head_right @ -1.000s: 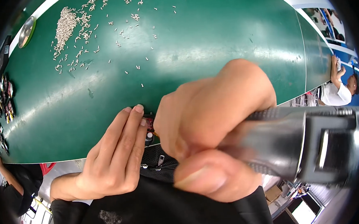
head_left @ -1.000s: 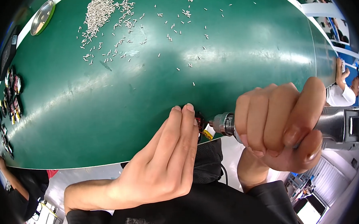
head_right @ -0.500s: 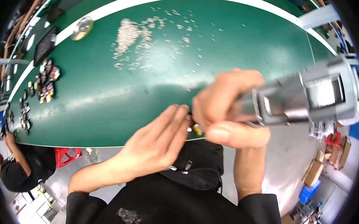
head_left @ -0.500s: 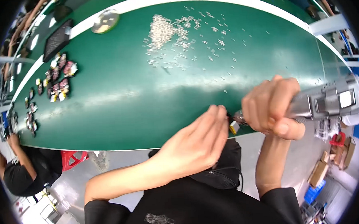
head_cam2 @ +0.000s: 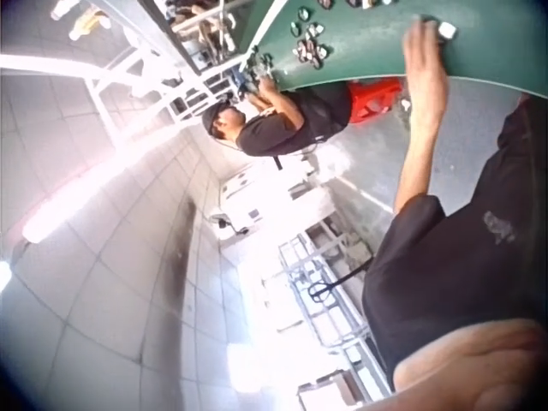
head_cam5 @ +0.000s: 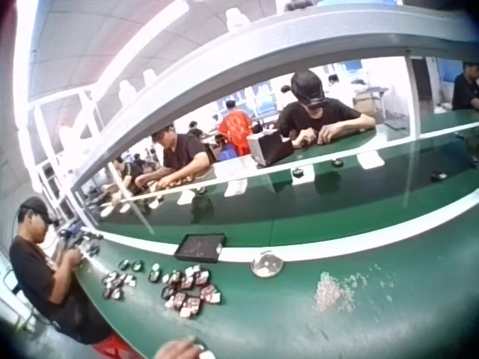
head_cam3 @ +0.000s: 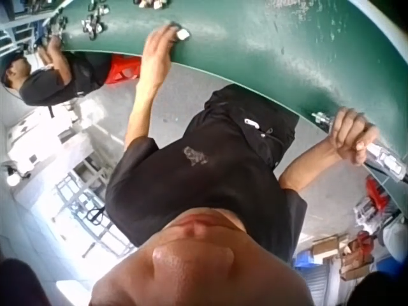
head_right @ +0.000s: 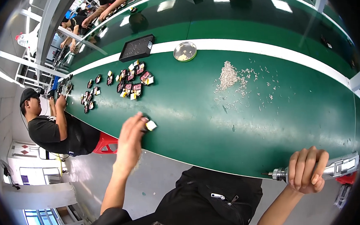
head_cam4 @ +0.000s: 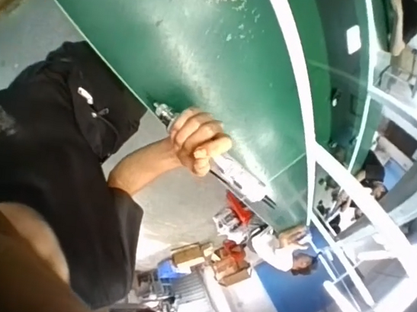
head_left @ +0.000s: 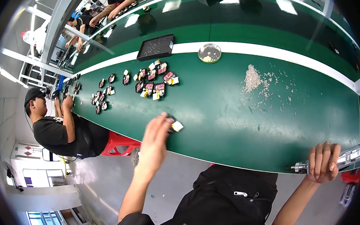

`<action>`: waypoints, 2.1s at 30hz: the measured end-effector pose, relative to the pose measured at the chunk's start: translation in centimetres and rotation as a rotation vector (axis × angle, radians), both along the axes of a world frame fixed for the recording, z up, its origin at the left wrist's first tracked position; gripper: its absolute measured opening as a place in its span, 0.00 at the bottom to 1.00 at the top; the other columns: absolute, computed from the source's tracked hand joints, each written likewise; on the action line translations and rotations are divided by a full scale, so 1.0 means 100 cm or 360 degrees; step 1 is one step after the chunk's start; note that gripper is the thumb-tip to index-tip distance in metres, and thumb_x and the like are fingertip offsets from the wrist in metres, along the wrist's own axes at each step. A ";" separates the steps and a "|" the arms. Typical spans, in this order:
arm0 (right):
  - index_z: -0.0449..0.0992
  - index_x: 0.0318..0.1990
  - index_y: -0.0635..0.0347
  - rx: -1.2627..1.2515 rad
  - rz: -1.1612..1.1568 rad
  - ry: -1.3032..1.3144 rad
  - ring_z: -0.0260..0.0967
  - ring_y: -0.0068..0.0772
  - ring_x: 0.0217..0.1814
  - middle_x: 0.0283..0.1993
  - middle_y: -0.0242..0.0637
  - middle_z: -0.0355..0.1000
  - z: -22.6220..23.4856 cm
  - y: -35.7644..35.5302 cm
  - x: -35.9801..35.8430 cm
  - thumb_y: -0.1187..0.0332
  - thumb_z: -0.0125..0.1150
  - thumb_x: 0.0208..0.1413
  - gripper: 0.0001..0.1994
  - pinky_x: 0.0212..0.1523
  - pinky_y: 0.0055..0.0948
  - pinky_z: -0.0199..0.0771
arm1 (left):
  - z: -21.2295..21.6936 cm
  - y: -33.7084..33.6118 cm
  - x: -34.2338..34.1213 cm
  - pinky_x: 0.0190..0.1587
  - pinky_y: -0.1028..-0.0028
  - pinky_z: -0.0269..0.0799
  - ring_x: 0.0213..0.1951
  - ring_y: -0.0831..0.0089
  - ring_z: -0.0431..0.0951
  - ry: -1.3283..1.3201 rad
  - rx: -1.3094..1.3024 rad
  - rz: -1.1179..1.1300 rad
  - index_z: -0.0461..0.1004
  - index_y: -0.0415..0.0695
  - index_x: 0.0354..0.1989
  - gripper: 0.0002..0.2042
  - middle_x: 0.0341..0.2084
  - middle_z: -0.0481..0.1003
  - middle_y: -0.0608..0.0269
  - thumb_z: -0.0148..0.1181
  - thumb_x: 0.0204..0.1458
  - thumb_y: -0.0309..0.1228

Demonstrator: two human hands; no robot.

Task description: Assembling electronic components by attaching circuit boards and batteries into plastic housings using an electric screwdriver.

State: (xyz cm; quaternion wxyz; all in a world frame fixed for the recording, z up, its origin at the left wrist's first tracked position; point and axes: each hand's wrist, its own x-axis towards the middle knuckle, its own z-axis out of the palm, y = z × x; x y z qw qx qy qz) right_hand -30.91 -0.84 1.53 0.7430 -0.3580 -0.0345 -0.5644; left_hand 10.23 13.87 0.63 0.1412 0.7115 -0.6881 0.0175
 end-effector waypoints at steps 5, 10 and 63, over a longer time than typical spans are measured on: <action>0.65 0.26 0.57 0.0064 -0.0102 0.0067 0.56 0.20 0.07 0.09 0.28 0.59 -0.012 0.006 0.006 0.72 0.60 0.52 0.09 0.14 0.20 0.65 | 0.001 -0.013 0.062 0.64 0.54 0.54 0.65 0.38 0.49 -0.0371 -0.0159 0.0699 0.51 0.40 0.67 0.31 0.66 0.43 0.34 0.54 0.53 0.20; 0.65 0.32 0.59 0.0354 -0.0079 0.0107 0.52 0.21 0.11 0.13 0.27 0.54 -0.023 0.016 0.016 0.69 0.53 0.56 0.05 0.20 0.26 0.60 | 0.013 -0.048 -0.010 0.59 0.60 0.60 0.58 0.50 0.64 -0.0028 -0.0326 0.0275 0.64 0.39 0.58 0.24 0.57 0.63 0.47 0.58 0.50 0.19; 0.65 0.39 0.54 0.0156 -0.0409 -0.0269 0.59 0.23 0.19 0.19 0.27 0.59 0.015 0.045 0.018 0.63 0.48 0.62 0.07 0.29 0.28 0.63 | 0.001 -0.049 -0.210 0.30 0.79 0.66 0.27 0.77 0.70 0.3276 0.0647 -0.0549 0.69 0.35 0.32 0.07 0.28 0.73 0.55 0.51 0.60 0.25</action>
